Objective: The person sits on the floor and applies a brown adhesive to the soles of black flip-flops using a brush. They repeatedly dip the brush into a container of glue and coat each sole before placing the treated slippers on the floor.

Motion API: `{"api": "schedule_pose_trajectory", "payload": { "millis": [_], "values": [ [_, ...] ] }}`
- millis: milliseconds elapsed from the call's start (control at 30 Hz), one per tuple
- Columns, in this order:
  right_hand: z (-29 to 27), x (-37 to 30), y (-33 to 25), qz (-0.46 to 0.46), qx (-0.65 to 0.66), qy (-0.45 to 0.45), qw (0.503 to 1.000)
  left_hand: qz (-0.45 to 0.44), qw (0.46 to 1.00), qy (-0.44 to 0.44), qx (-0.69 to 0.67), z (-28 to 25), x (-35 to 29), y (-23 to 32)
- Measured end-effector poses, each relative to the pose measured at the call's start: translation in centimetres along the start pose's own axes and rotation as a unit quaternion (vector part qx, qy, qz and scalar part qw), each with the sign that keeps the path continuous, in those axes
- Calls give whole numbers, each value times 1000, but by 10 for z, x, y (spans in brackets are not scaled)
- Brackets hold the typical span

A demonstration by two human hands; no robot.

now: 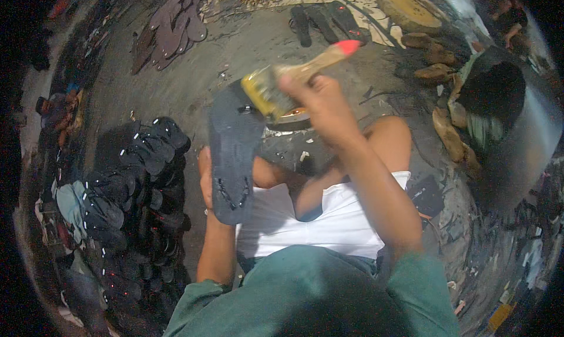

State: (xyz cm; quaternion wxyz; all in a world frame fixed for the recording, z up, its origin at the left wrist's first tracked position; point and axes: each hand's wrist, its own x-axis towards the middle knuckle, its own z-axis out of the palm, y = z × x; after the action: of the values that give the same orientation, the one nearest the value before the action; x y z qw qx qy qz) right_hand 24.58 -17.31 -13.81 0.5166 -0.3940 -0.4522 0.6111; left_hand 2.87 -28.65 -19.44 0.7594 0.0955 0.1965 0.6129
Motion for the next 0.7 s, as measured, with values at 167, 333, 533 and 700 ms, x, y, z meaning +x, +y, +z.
{"api": "schedule_pose_trajectory", "payload": {
  "millis": [167, 333, 533, 700],
  "values": [
    [-7, -8, -26, -159, -230, -35, 959, -31, 995, -17, 94, 30, 11, -26],
    [10, -54, -14, -314, -282, -230, 877, -68, 997, 0, 30, 42, 19, -22],
    [-19, 9, -34, -229, -294, 50, 927, -9, 992, -111, 65, 26, 10, -20],
    [-9, -22, -35, -195, -129, 126, 964, 20, 997, -72, 10, 44, 10, -15]
  ]
}}
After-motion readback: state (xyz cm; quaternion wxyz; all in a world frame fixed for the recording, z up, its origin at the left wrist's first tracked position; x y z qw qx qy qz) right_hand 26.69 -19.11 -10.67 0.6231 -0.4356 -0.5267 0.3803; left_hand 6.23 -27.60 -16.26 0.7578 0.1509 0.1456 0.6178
